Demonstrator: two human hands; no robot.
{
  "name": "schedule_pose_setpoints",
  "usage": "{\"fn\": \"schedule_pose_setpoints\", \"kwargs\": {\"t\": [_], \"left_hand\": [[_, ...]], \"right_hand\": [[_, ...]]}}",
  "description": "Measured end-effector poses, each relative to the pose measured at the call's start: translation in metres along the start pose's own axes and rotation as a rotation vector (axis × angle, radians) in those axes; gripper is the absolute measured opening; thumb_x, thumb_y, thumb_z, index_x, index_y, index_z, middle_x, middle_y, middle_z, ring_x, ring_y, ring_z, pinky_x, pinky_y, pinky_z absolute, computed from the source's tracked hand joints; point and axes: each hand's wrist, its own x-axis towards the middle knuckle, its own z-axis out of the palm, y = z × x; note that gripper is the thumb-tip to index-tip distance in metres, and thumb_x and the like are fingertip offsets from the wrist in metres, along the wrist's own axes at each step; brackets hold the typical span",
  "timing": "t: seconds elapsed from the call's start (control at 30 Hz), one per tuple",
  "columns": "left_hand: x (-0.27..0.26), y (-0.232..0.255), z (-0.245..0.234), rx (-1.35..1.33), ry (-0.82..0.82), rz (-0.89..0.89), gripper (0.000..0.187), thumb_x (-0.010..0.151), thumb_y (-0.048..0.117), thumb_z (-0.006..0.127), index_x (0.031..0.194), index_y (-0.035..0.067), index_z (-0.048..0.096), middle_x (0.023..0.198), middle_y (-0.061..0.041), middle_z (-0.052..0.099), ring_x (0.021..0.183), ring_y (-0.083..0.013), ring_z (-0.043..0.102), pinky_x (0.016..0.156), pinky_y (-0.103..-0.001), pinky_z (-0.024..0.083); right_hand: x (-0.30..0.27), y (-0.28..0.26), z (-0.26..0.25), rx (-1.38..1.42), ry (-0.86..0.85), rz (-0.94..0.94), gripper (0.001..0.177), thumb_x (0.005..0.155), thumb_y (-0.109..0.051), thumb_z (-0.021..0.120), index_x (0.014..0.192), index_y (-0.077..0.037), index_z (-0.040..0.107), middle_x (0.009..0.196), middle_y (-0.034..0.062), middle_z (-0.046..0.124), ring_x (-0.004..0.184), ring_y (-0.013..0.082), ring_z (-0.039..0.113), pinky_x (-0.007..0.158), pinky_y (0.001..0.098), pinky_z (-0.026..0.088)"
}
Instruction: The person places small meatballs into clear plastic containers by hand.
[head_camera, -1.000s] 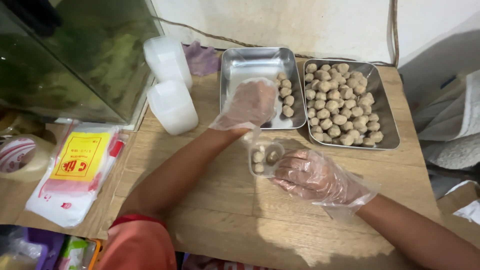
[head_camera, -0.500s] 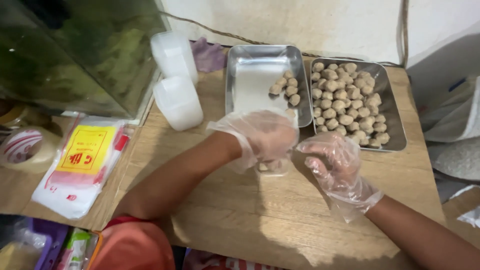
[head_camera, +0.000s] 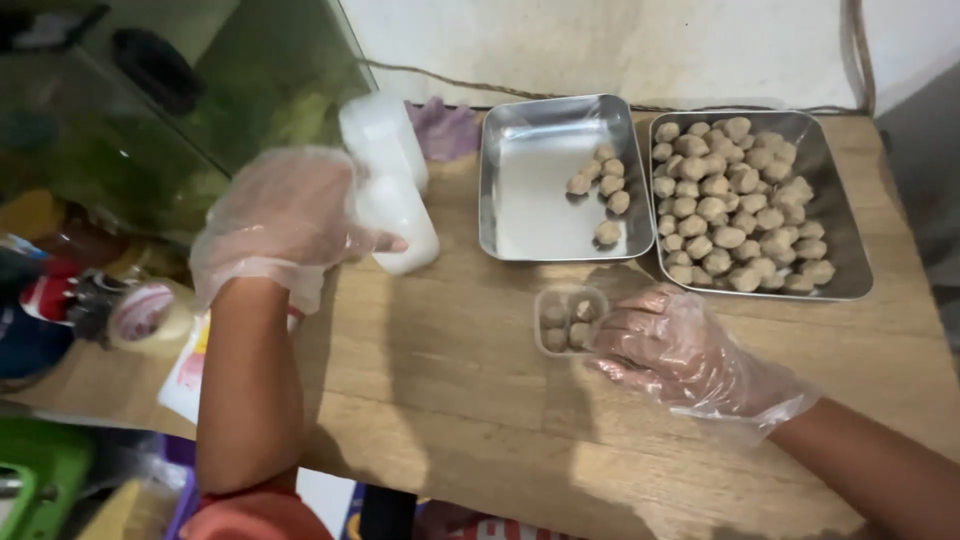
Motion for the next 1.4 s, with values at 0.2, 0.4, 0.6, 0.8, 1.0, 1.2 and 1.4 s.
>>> {"fn": "schedule_pose_setpoints", "kwargs": {"t": [0.2, 0.4, 0.6, 0.8, 1.0, 1.2, 1.4], "left_hand": [[0.032, -0.022, 0.029, -0.063, -0.002, 0.048, 0.079, 0.074, 0.050, 0.085, 0.142, 0.018, 0.060, 0.128, -0.017, 0.071, 0.122, -0.0400, 0.065, 0.101, -0.055, 0.055], [0.031, -0.020, 0.032, -0.203, 0.007, 0.062, 0.072, 0.073, 0.049, 0.087, 0.134, 0.019, 0.067, 0.128, -0.015, 0.071, 0.125, -0.0380, 0.064, 0.102, -0.054, 0.054], [0.025, -0.021, 0.021, -0.216, -0.016, 0.038, 0.076, 0.071, 0.036, 0.091, 0.138, 0.012, 0.063, 0.129, -0.019, 0.069, 0.126, -0.0404, 0.063, 0.104, -0.056, 0.052], [0.001, -0.013, 0.008, -0.277, 0.076, 0.051, 0.080, 0.073, 0.029, 0.090, 0.143, 0.012, 0.057, 0.125, -0.018, 0.070, 0.124, -0.0415, 0.063, 0.101, -0.057, 0.052], [-0.005, -0.015, 0.023, -0.335, 0.230, 0.191, 0.093, 0.071, 0.031, 0.091, 0.154, 0.021, 0.050, 0.134, -0.018, 0.063, 0.125, -0.0446, 0.058, 0.105, -0.058, 0.046], [0.015, 0.028, 0.072, -0.910, 0.355, 0.866, 0.092, 0.072, 0.017, 0.089, 0.151, 0.016, 0.042, 0.150, -0.017, 0.052, 0.139, -0.0355, 0.048, 0.116, -0.050, 0.040], [0.024, 0.086, 0.133, -0.756, 0.583, 1.101, 0.075, 0.095, 0.057, 0.064, 0.153, 0.015, 0.043, 0.146, -0.023, 0.055, 0.137, -0.0466, 0.052, 0.116, -0.061, 0.044]], "right_hand": [[-0.004, 0.011, 0.006, -0.343, -0.105, -0.370, 0.039, 0.088, -0.009, 0.059, 0.125, 0.002, 0.052, 0.120, 0.0316, 0.060, 0.100, 0.0448, 0.064, 0.082, 0.0535, 0.057], [-0.007, -0.015, 0.017, -0.865, -0.216, -0.826, 0.026, 0.090, -0.017, 0.061, 0.113, -0.004, 0.062, 0.105, 0.0210, 0.064, 0.090, 0.0388, 0.066, 0.075, 0.0482, 0.056], [-0.005, -0.026, 0.028, -1.361, -0.339, -1.252, 0.018, 0.093, -0.024, 0.064, 0.100, -0.009, 0.071, 0.090, 0.0105, 0.068, 0.079, 0.0328, 0.068, 0.068, 0.0428, 0.056], [-0.003, -0.021, 0.030, -1.563, -0.371, -1.472, 0.020, 0.094, -0.026, 0.065, 0.094, -0.009, 0.075, 0.084, 0.0086, 0.070, 0.074, 0.0330, 0.069, 0.067, 0.0416, 0.056], [0.012, -0.007, 0.014, -1.546, -0.274, -1.496, 0.020, 0.089, -0.029, 0.072, 0.095, -0.010, 0.076, 0.090, 0.0071, 0.073, 0.079, 0.0312, 0.070, 0.072, 0.0418, 0.057], [0.035, 0.008, -0.024, -1.547, 0.015, -1.524, 0.043, 0.073, -0.033, 0.086, 0.112, -0.015, 0.075, 0.103, 0.0064, 0.074, 0.089, 0.0268, 0.070, 0.077, 0.0399, 0.058], [-0.002, -0.004, 0.034, -1.311, -0.029, -1.073, 0.091, 0.077, -0.044, 0.078, 0.151, -0.002, 0.043, 0.120, 0.0257, 0.064, 0.111, 0.0382, 0.067, 0.088, 0.0523, 0.056]]}}
